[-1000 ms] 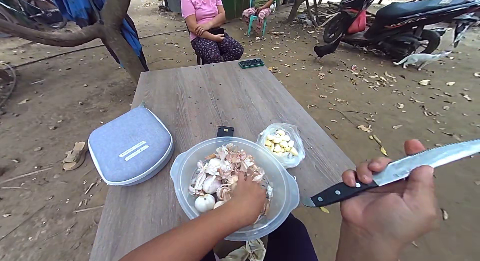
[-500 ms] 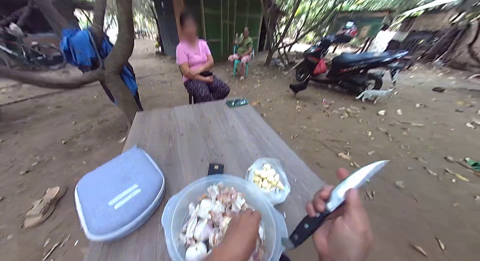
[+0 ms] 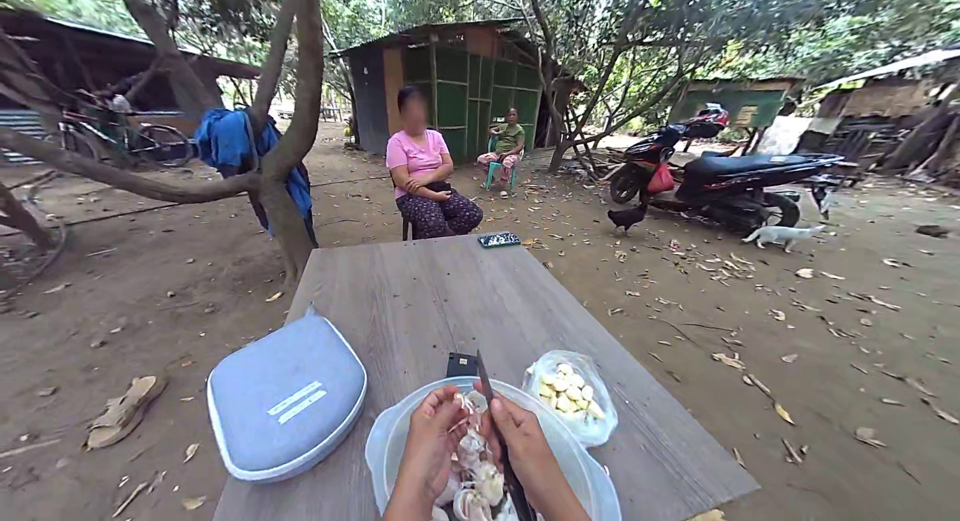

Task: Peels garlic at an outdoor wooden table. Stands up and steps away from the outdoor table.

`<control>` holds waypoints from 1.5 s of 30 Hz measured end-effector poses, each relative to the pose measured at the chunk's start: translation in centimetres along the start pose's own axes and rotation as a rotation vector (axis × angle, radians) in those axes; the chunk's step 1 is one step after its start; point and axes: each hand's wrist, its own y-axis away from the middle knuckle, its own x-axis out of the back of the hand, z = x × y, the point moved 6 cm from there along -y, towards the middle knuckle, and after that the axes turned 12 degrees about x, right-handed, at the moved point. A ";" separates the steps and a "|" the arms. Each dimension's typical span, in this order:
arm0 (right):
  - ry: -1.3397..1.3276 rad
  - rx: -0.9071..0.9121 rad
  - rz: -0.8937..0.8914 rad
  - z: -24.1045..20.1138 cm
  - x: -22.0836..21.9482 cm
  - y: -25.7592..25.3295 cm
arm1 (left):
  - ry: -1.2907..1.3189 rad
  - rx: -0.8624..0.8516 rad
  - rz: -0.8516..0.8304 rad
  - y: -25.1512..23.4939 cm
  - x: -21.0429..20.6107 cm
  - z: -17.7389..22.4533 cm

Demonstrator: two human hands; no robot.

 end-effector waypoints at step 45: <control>0.167 -0.117 -0.013 0.6 1.1 0.6 | -0.528 -0.342 0.118 0.7 -0.5 0.4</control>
